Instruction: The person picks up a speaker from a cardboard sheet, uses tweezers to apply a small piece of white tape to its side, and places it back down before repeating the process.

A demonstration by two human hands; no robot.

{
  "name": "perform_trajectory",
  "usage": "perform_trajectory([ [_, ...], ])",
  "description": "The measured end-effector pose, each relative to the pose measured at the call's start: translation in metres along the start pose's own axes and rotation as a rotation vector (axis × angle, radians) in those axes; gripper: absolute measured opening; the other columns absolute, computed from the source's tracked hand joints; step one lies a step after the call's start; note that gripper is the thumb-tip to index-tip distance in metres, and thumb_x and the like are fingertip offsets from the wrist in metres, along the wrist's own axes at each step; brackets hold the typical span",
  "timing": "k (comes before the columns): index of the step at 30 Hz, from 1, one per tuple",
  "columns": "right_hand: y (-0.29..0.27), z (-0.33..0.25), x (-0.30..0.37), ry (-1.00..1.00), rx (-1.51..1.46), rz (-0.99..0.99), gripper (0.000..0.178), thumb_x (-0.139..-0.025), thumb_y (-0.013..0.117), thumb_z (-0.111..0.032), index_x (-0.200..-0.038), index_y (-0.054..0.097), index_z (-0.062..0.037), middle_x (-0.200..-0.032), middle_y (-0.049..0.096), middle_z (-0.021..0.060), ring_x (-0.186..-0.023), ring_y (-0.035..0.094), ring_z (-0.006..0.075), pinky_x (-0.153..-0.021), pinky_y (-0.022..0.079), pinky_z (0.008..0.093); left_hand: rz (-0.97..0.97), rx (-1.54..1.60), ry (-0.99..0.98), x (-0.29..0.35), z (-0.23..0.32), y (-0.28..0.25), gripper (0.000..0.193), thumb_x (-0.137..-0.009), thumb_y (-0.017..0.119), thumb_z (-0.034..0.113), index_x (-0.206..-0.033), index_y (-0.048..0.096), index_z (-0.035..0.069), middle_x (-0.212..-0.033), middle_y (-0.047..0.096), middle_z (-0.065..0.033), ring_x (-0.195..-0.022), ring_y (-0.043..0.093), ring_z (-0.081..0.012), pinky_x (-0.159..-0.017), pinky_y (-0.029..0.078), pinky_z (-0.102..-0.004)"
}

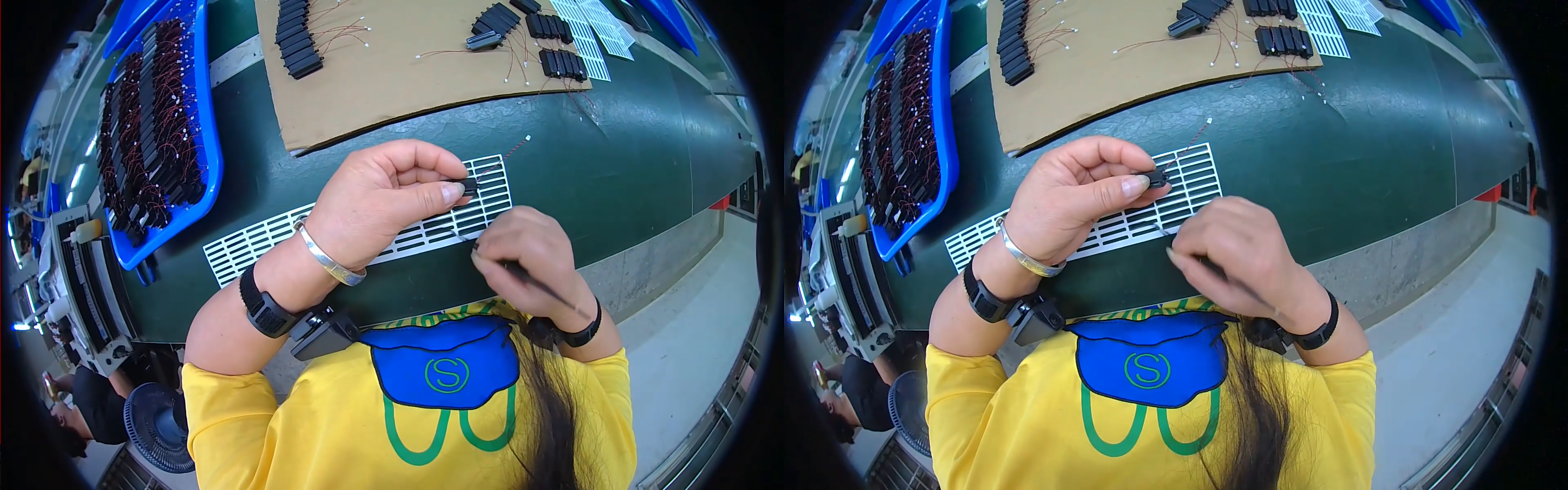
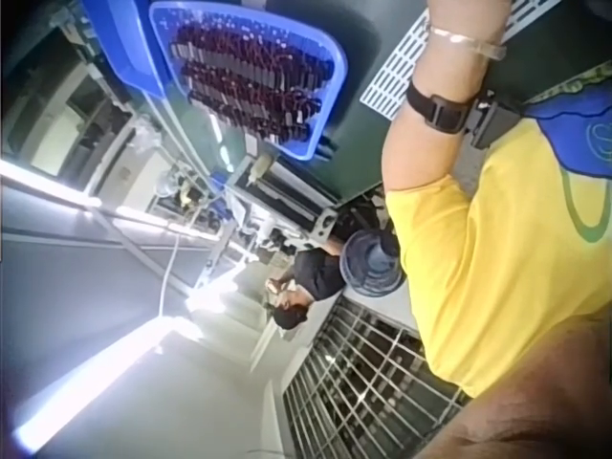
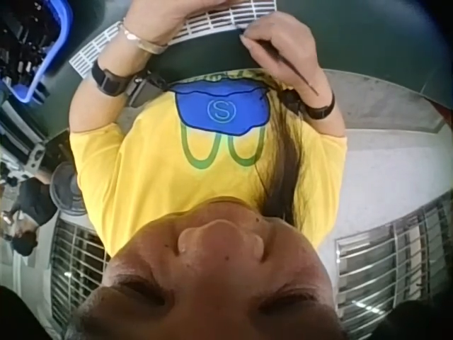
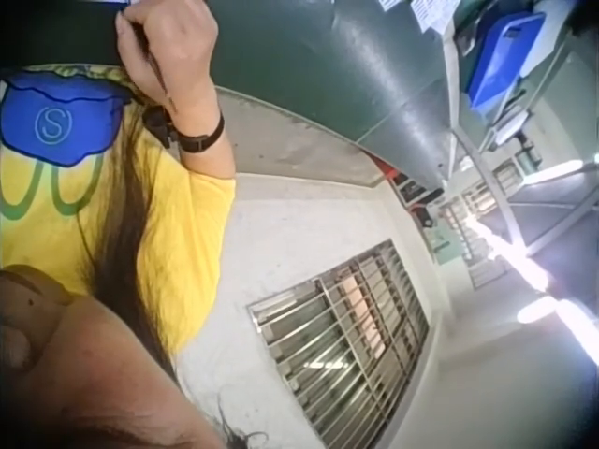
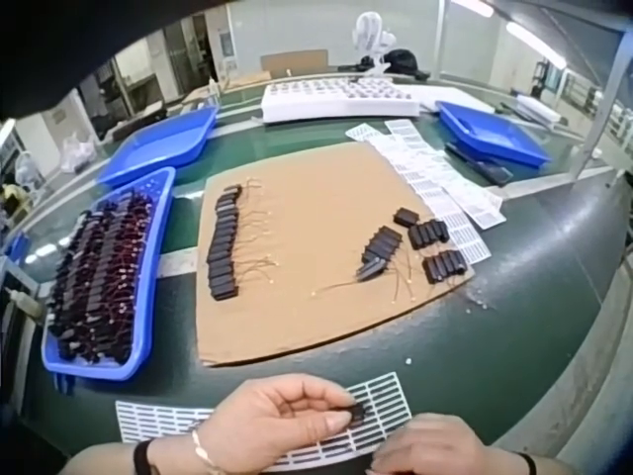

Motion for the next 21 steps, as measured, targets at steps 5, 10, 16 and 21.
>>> perform_trajectory([
  [5, 0.0, -0.012, 0.006, -0.274, 0.057, -0.034, 0.017, -0.067, 0.062, 0.003, -0.077, 0.051, -0.005, -0.068, 0.057, 0.0072, -0.059, 0.055, 0.022, -0.056, 0.043, 0.0294, 0.006, -0.005, 0.011, 0.001, 0.0, 0.001, 0.018, -0.081, 0.055, -0.003, -0.098, 0.055, -0.003, -0.093, 0.06, -0.0117, -0.09, 0.06, -0.0218, -0.082, 0.05, -0.0291],
  [10, -0.008, -0.007, 0.013, 0.036, -0.448, 0.171, 0.013, -0.074, 0.058, -0.001, -0.081, 0.048, -0.0044, -0.07, 0.056, 0.0094, -0.061, 0.053, 0.0198, -0.059, 0.043, 0.0287, 0.014, 0.009, 0.002, 0.003, 0.001, 0.004, 0.017, -0.081, 0.055, -0.001, -0.098, 0.056, -0.004, -0.091, 0.061, -0.0132, -0.086, 0.062, -0.0221, -0.078, 0.051, -0.0285],
  [16, -0.01, 0.006, 0.017, 0.225, -0.739, 0.396, 0.006, -0.081, 0.053, 0.001, -0.083, 0.047, -0.0005, -0.078, 0.058, 0.012, -0.07, 0.056, 0.0146, -0.065, 0.046, 0.0255, 0.037, -0.007, -0.066, 0.004, 0.004, 0.004, 0.021, -0.081, 0.055, 0.0, -0.101, 0.056, -0.005, -0.09, 0.062, -0.0157, -0.084, 0.063, -0.0222, -0.076, 0.052, -0.0282],
  [21, -0.01, 0.007, 0.015, 0.314, -0.726, 0.415, 0.007, -0.081, 0.054, 0.0, -0.083, 0.048, -0.0005, -0.079, 0.058, 0.011, -0.071, 0.056, 0.0124, -0.065, 0.046, 0.0243, 0.007, -0.002, -0.087, 0.006, 0.005, 0.002, 0.025, -0.081, 0.056, 0.0, -0.106, 0.054, -0.006, -0.093, 0.061, -0.0172, -0.087, 0.062, -0.0221, -0.079, 0.051, -0.0284],
])
Point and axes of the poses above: each hand's wrist, its own x-axis away from the middle knuckle, its own y-axis out of the palm, z = x × y, the point moved 2 cm from there along -x, towards the middle knuckle
